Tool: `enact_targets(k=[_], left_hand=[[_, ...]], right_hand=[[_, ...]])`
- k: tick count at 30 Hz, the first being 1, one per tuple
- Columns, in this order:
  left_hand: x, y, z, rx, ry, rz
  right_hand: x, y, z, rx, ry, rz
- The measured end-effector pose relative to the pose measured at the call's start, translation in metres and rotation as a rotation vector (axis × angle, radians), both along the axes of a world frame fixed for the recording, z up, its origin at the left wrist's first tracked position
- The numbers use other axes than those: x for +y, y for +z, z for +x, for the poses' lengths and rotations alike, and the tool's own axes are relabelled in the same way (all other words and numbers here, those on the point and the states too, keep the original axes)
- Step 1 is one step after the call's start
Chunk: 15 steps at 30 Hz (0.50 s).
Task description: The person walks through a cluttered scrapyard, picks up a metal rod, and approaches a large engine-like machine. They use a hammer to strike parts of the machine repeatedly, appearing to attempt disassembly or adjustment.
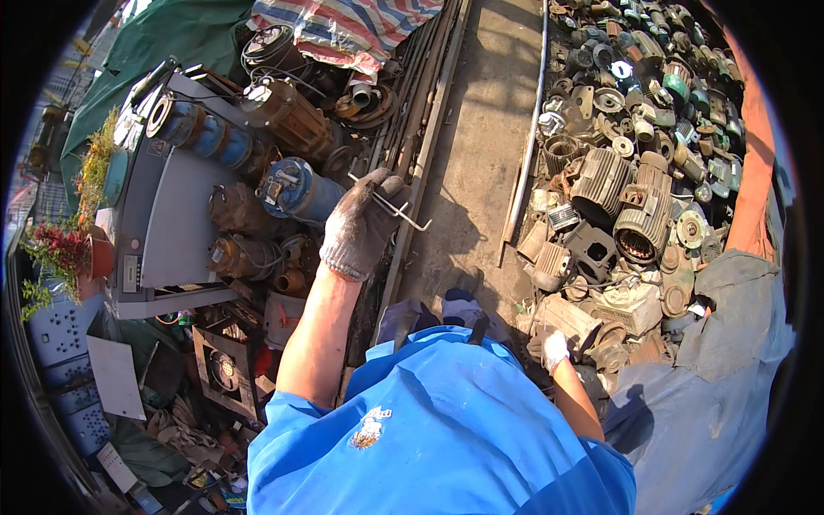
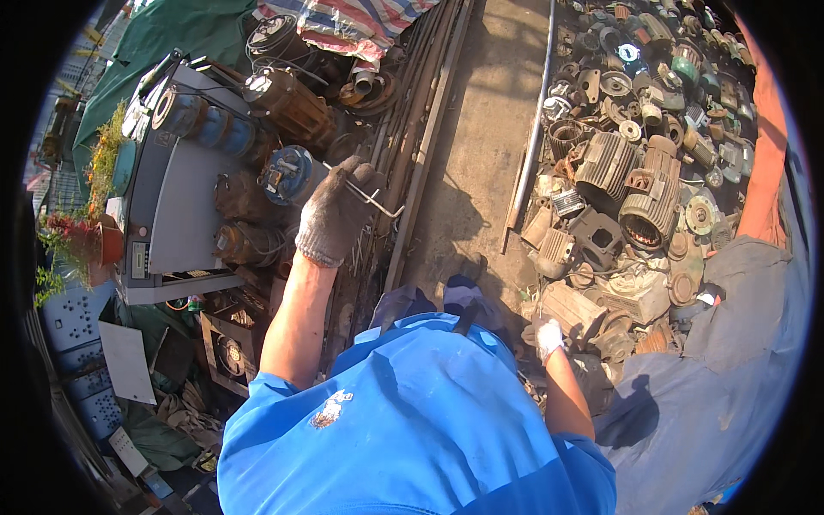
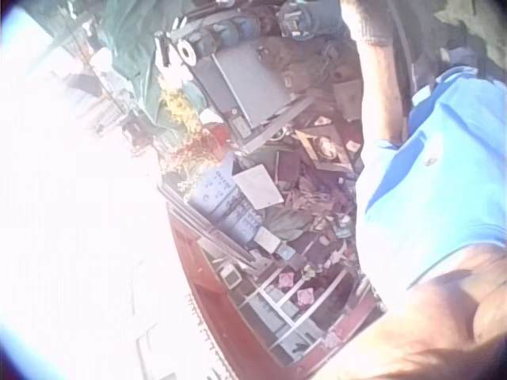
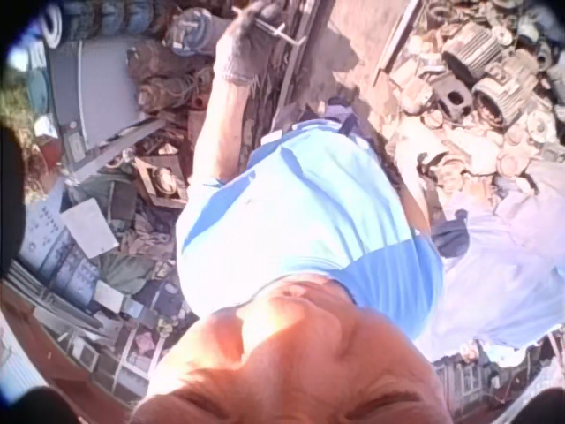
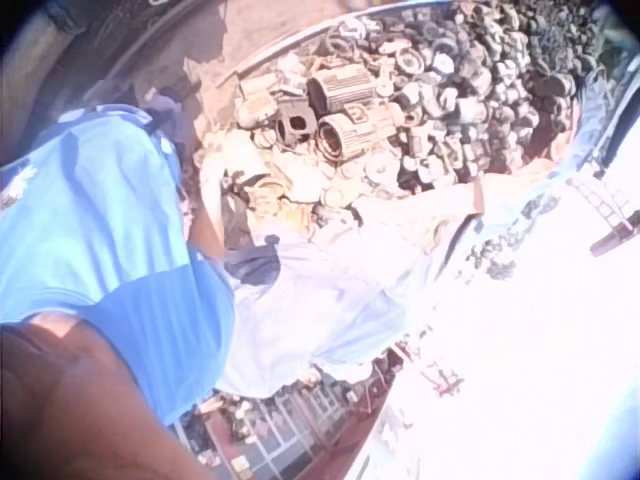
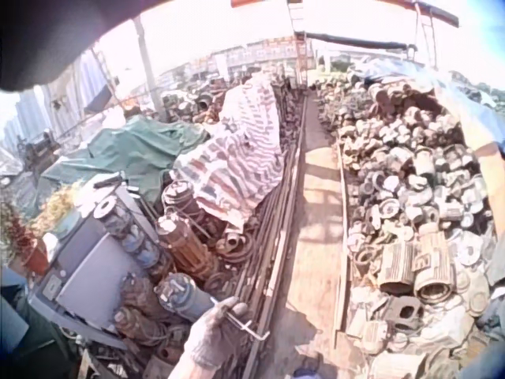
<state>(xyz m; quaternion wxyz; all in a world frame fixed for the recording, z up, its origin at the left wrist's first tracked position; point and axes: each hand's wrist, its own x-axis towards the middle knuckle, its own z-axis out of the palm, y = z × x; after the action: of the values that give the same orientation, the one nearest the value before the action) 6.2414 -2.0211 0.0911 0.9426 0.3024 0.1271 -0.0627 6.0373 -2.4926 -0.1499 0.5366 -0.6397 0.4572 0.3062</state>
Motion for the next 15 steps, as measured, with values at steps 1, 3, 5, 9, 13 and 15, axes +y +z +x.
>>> enact_targets(k=[1, 3, 5, 9, 13, 15], left_hand=[[-0.015, 0.004, 0.037, -0.012, -0.008, 0.005], [-0.041, 0.01, 0.094, -0.018, -0.018, -0.019], [-0.06, 0.018, 0.153, -0.036, -0.005, -0.073], [-0.086, 0.0, 0.284, -0.134, -0.017, -0.255], [-0.115, -0.023, 0.445, -0.162, -0.091, -0.342], [-0.135, -0.015, 0.53, -0.156, -0.125, -0.318]], right_hand=[[-0.015, 0.021, 0.062, -0.105, 0.178, -0.012], [-0.057, 0.006, 0.165, -0.537, 0.292, -0.14], [-0.061, 0.056, 0.274, -0.47, 0.18, 0.039], [-0.093, 0.047, 0.423, -0.456, 0.192, 0.048], [-0.117, 0.019, 0.499, -0.205, -0.066, -0.075], [-0.164, -0.03, 0.506, -0.092, -0.095, -0.107]])
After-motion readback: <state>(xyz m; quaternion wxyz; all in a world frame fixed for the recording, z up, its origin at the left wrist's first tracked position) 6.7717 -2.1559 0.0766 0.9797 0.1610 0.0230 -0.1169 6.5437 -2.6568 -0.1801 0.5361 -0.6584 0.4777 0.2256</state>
